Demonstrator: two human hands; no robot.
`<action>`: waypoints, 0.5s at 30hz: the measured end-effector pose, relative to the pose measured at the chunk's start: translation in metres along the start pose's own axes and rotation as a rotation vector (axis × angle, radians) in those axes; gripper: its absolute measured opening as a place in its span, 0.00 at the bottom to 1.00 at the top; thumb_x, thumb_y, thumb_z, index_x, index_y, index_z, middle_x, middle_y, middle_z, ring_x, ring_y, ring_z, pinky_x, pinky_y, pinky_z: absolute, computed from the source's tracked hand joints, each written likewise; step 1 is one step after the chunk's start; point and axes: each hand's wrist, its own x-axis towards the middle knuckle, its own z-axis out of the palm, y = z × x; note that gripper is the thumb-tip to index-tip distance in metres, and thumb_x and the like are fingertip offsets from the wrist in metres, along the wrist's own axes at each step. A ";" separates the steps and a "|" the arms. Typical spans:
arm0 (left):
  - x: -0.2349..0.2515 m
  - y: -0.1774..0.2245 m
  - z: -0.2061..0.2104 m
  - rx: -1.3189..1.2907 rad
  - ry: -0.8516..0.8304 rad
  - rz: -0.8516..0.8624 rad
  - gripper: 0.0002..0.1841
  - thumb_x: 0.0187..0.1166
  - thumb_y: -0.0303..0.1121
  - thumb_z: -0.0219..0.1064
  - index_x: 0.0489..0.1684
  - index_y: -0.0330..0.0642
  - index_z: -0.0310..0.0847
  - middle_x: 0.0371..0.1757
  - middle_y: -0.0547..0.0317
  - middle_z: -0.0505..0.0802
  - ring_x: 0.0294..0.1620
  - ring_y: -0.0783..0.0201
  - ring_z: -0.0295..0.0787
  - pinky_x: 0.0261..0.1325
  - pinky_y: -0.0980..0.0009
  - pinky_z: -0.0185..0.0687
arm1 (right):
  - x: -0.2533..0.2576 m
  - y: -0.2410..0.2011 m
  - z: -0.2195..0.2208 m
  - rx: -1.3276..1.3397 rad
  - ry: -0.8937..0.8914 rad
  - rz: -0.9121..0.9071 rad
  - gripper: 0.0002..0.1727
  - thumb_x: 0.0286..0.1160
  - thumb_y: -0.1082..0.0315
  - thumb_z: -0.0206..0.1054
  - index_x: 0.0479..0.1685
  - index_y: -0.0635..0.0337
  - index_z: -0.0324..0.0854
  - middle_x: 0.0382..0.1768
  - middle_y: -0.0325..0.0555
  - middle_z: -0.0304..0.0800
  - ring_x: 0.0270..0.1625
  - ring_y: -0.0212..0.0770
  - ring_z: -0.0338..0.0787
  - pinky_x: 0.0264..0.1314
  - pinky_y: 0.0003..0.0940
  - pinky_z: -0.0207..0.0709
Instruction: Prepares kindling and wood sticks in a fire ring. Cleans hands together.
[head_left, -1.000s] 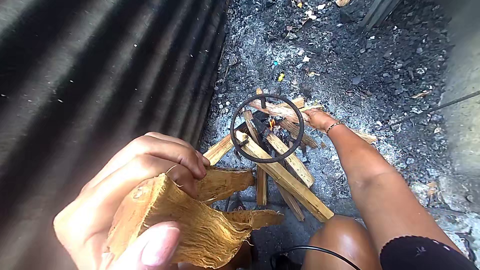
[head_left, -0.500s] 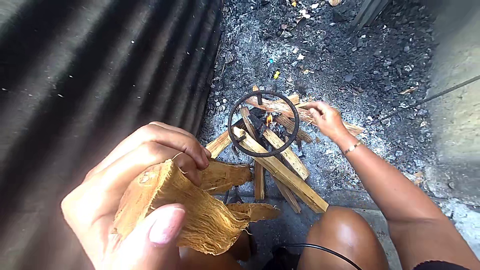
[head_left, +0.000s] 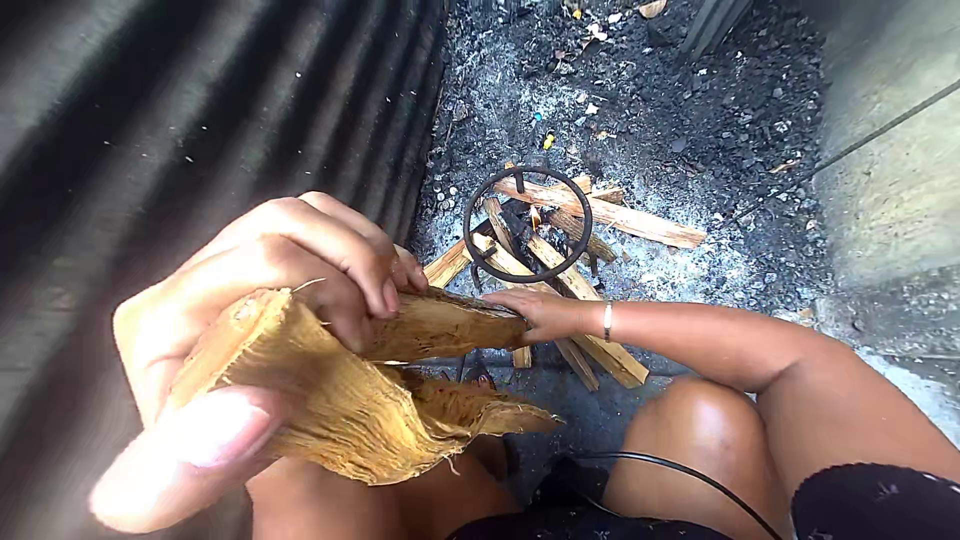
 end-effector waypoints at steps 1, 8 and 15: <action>-0.005 0.001 -0.005 -0.029 0.017 0.031 0.28 0.68 0.64 0.67 0.22 0.45 0.81 0.38 0.54 0.90 0.46 0.48 0.90 0.52 0.50 0.90 | 0.002 -0.007 0.004 0.041 0.004 0.001 0.50 0.61 0.55 0.87 0.87 0.57 0.66 0.76 0.54 0.81 0.79 0.50 0.79 0.84 0.57 0.68; -0.024 0.019 -0.042 -0.099 0.133 0.091 0.30 0.69 0.67 0.62 0.20 0.45 0.79 0.35 0.53 0.91 0.51 0.46 0.92 0.73 0.39 0.81 | -0.030 -0.047 -0.004 0.222 -0.026 0.108 0.37 0.64 0.60 0.84 0.72 0.68 0.75 0.59 0.60 0.90 0.64 0.50 0.89 0.73 0.53 0.79; -0.039 0.018 -0.045 0.159 0.163 0.184 0.28 0.74 0.64 0.61 0.26 0.47 0.84 0.40 0.58 0.93 0.62 0.49 0.87 0.85 0.39 0.67 | -0.125 -0.010 -0.053 0.054 0.391 0.372 0.35 0.58 0.61 0.87 0.69 0.55 0.79 0.53 0.52 0.93 0.55 0.46 0.93 0.62 0.56 0.87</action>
